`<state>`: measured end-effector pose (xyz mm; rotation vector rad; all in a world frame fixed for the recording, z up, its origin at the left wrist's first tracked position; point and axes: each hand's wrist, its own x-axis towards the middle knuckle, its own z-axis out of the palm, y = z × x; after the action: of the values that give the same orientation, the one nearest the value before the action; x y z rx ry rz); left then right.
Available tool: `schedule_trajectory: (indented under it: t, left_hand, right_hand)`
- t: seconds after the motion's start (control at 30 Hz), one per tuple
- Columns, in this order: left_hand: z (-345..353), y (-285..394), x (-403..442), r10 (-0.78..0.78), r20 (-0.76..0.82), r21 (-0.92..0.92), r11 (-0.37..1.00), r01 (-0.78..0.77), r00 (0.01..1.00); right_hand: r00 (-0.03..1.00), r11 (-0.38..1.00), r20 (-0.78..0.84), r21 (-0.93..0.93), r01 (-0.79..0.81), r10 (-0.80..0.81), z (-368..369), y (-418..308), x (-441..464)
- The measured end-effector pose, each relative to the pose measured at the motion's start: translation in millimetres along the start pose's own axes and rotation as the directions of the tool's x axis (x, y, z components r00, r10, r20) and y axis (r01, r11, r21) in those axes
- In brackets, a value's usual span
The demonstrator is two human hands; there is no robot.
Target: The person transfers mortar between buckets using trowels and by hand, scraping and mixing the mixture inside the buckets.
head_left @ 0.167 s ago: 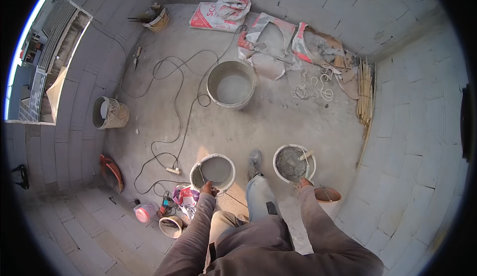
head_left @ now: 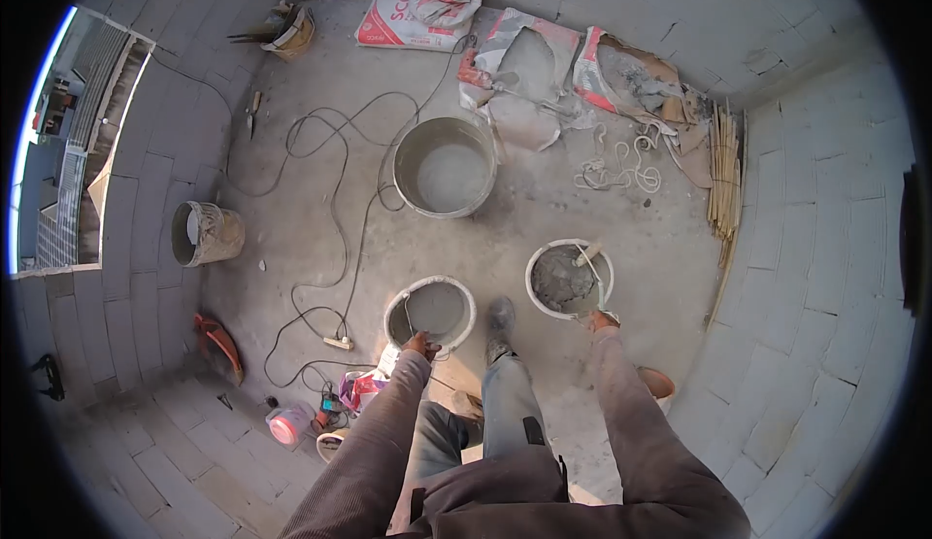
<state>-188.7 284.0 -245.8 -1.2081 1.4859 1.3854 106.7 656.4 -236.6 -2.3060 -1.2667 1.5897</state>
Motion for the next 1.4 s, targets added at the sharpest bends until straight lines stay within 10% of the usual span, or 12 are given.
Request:
schedule_trajectory:
  t: [0.27, 0.47, 0.57, 0.63, 0.7, 0.77, 0.83, 0.93, 1.07, 1.27, 1.37, 1.4]
  left_hand:
    - [101, 74, 55, -0.104, 0.012, 0.498, 0.863, 0.084, 0.995]
    - [189, 40, 86, -0.060, 0.126, 0.529, 0.848, -0.016, 0.990]
    - [197, 43, 110, -0.094, 0.205, 0.494, 0.869, -0.020, 0.974]
    - [204, 53, 121, -0.369, 0.268, 0.544, 0.821, 0.176, 0.890]
    - [195, 35, 166, -0.341, 0.347, 0.677, 0.736, 0.019, 0.874]
    - [153, 36, 175, -0.329, 0.431, 0.769, 0.621, -0.151, 0.840]
    - [90, 77, 151, 0.104, 0.564, 0.681, 0.502, -0.533, 0.819]
    - [56, 254, 108, 0.110, 0.727, 0.680, 0.030, -0.733, 0.678]
    - [-1, 389, 78, 0.224, 0.561, 0.828, -0.144, -0.542, 0.797]
    - [-12, 405, 91, 0.186, 0.492, 0.870, -0.060, -0.490, 0.850]
    - [2, 363, 86, 0.137, 0.465, 0.885, -0.050, -0.463, 0.874]
    - [24, 366, 71, 0.079, 0.493, 0.842, -0.291, -0.453, 0.866]
  right_hand:
    - [0.997, 0.968, -0.035, 0.238, 0.077, -0.071, 128, -84, 84]
    - [0.994, 0.987, 0.077, -0.133, 0.089, -0.080, 170, -75, 124]
    - [0.982, 0.966, -0.066, -0.176, -0.187, 0.178, 188, -29, 117]
    - [0.933, 0.964, -0.253, -0.145, 0.224, -0.255, 194, -7, 114]
    - [0.602, 0.810, -0.609, -0.575, 0.115, -0.517, 218, -105, 40]
    - [0.738, 0.850, -0.446, -0.400, 0.343, -0.507, 264, -153, -13]
    - [0.892, 0.916, -0.211, -0.053, 0.397, -0.399, 327, -179, -33]
    - [0.939, 0.928, -0.121, 0.158, 0.338, -0.322, 411, -210, -19]
    - [0.868, 0.956, -0.405, -0.162, 0.243, -0.289, 458, -215, 12]
    - [0.598, 0.592, -0.183, -0.522, 0.614, -0.780, 465, -297, -62]
    - [0.734, 0.652, 0.065, -0.412, 0.636, -0.676, 479, -274, -46]
    - [0.807, 0.724, 0.246, -0.357, 0.591, -0.537, 490, -257, -29]
